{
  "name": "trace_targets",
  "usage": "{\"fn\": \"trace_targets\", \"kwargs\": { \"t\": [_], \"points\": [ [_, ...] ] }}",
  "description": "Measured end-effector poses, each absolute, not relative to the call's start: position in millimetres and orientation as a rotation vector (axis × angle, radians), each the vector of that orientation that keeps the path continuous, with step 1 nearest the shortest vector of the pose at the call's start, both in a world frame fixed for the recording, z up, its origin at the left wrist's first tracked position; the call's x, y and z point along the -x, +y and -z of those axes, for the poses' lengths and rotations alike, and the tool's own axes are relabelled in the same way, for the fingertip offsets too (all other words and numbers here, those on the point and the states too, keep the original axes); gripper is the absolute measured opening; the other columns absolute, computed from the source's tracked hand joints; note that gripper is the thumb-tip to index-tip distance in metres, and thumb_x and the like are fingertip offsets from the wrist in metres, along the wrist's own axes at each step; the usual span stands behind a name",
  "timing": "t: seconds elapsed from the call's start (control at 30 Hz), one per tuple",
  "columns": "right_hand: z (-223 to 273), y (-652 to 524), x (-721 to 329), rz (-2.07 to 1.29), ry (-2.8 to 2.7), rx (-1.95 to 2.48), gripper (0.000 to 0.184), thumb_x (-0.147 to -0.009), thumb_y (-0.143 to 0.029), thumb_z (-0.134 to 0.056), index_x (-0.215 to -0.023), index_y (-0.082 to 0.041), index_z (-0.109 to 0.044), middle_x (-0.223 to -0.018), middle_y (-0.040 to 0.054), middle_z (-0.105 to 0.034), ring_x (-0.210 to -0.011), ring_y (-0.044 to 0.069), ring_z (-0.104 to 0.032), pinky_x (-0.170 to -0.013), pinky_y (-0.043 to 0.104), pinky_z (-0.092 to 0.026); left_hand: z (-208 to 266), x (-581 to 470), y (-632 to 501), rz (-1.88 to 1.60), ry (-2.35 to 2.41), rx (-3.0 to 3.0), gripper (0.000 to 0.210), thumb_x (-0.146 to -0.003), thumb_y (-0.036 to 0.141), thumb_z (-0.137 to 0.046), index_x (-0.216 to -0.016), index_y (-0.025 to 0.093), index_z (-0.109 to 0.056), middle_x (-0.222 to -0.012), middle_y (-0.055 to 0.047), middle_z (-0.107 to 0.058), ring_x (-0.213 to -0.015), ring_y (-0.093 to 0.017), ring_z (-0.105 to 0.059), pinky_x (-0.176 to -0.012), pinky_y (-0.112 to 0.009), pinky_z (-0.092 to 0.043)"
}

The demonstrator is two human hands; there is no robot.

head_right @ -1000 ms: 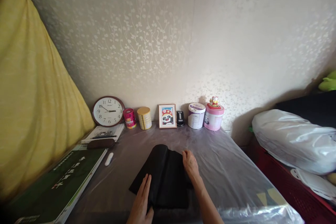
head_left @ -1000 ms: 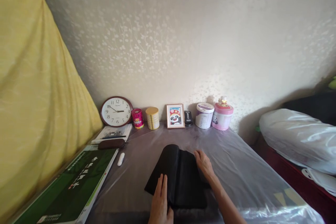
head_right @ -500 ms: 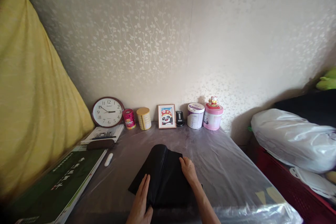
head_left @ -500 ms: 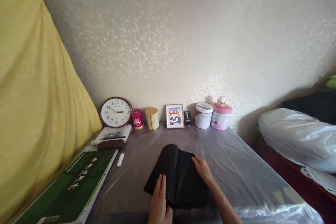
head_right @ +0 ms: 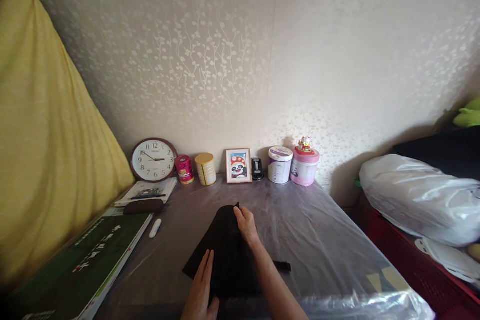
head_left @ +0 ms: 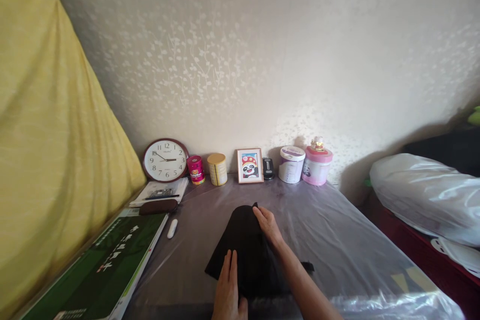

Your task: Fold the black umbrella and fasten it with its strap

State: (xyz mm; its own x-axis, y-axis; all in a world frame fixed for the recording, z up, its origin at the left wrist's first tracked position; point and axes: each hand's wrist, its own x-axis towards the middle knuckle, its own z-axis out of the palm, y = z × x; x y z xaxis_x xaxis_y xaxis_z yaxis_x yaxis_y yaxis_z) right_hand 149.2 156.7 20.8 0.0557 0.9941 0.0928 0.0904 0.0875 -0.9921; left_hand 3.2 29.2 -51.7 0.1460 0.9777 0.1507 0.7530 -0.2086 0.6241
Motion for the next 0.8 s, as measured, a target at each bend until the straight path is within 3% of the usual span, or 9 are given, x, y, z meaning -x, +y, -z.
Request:
{"fn": "trace_targets", "kwargs": {
  "t": [0.17,0.3,0.5,0.8],
  "points": [
    [-20,164,-124,-1.124,-1.263,1.269,0.031,-0.075,-0.05,-0.048,-0.072,-0.019,-0.055,-0.057,-0.0029,-0.051,-0.054,0.014,-0.053,-0.046,0.023,-0.045,51,4,32,-0.68,1.658,-1.987,0.091,-0.054,0.002,-0.042,-0.14,0.008,-0.012,-0.15,-0.014,-0.016,-0.137,-0.022,-0.016,-0.11,-0.034,-0.024],
    [-14,169,-107,-1.207,-1.259,1.305,0.025,-0.079,-0.039,-0.045,-0.089,-0.019,-0.056,-0.064,-0.0005,-0.06,-0.053,0.016,-0.06,-0.045,0.027,-0.05,49,7,32,-0.664,1.656,-1.999,0.09,-0.055,0.004,-0.043,-0.139,0.002,-0.012,-0.148,-0.018,-0.017,-0.137,-0.023,-0.018,-0.111,-0.034,-0.023],
    [-12,173,-102,-1.231,-1.276,1.354,0.041,-0.083,-0.033,-0.041,-0.121,-0.017,-0.041,-0.07,0.0011,-0.066,-0.045,0.016,-0.062,-0.043,0.026,-0.05,53,9,32,-0.641,1.658,-2.013,0.088,-0.056,0.005,-0.045,-0.139,0.005,-0.014,-0.149,-0.017,-0.017,-0.137,-0.024,-0.017,-0.111,-0.036,-0.023],
    [-8,184,-95,-1.166,-1.401,1.39,0.036,-0.084,-0.032,-0.044,-0.116,-0.017,-0.045,-0.07,-0.0002,-0.067,-0.046,0.014,-0.062,-0.041,0.023,-0.048,43,6,30,-0.563,1.711,-2.025,0.085,-0.055,0.006,-0.046,-0.136,-0.003,-0.019,-0.146,-0.022,-0.021,-0.136,-0.028,-0.021,-0.111,-0.036,-0.024]
  ]
}}
